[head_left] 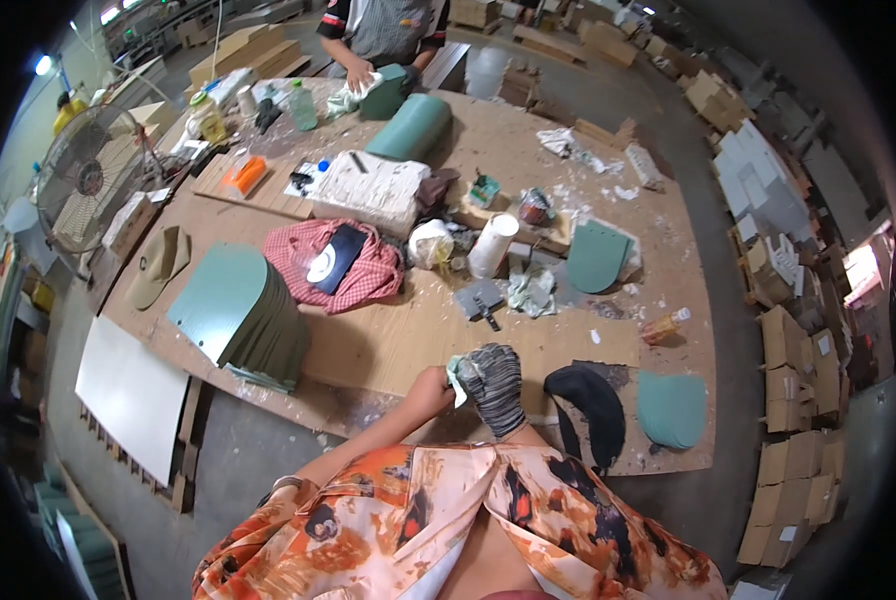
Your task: The person cleans arched panels by wiping their surfaces and edges with a cloth, then stacks them on the table.
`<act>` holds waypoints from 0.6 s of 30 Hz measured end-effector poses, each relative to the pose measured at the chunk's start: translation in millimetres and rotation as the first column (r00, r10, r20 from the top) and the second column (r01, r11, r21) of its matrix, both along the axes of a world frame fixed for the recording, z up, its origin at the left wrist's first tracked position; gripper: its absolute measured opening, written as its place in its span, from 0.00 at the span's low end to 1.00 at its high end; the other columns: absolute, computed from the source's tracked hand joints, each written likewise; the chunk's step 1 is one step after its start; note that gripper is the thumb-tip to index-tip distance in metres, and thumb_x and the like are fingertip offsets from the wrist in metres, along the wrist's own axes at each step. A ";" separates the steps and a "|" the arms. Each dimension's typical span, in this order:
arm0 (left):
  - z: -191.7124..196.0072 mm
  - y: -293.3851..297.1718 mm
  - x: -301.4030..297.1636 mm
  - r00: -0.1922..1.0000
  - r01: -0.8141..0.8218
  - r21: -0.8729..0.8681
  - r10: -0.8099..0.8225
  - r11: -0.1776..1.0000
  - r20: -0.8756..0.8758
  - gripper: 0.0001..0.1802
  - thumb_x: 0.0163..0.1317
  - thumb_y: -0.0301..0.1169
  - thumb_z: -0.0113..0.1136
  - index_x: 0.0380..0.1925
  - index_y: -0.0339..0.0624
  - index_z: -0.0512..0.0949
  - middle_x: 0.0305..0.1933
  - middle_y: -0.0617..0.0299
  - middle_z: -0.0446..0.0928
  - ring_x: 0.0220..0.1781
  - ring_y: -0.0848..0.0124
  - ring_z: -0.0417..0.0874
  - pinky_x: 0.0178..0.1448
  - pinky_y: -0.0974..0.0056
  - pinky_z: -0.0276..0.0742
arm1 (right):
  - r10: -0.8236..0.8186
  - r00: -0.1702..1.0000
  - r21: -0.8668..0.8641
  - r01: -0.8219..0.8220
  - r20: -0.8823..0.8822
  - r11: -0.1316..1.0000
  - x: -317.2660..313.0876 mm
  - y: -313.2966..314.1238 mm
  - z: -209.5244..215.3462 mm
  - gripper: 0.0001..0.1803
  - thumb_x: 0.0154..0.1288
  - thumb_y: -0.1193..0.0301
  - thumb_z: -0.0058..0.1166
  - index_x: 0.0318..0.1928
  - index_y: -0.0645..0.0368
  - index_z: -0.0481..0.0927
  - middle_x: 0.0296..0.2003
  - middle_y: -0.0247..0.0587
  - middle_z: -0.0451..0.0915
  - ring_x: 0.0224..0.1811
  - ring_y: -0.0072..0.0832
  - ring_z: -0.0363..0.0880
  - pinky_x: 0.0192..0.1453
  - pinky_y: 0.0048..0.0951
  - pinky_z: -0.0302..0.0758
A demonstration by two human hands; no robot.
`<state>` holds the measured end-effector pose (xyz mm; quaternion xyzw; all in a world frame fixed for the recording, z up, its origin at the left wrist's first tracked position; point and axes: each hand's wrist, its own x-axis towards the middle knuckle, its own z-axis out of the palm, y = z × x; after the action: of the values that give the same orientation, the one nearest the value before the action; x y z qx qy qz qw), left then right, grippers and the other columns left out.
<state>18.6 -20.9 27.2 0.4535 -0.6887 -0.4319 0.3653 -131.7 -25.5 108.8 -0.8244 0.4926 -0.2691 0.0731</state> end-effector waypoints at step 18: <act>32.1 4.9 8.8 0.998 0.037 0.012 -0.036 0.999 -0.055 0.15 0.50 0.26 0.63 0.40 0.37 0.78 0.35 0.46 0.78 0.34 0.54 0.81 0.40 0.62 0.76 | -0.450 0.135 0.451 0.030 0.883 0.892 -16.3 -24.4 -88.6 0.04 0.61 0.81 0.47 0.36 0.60 0.72 0.32 0.34 0.75 0.34 0.23 0.74 0.44 0.26 0.74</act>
<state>27.4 -16.0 59.3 0.4313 -0.6838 -0.4553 0.3730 -147.9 -49.9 20.2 -0.3421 0.4947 -0.6536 0.4593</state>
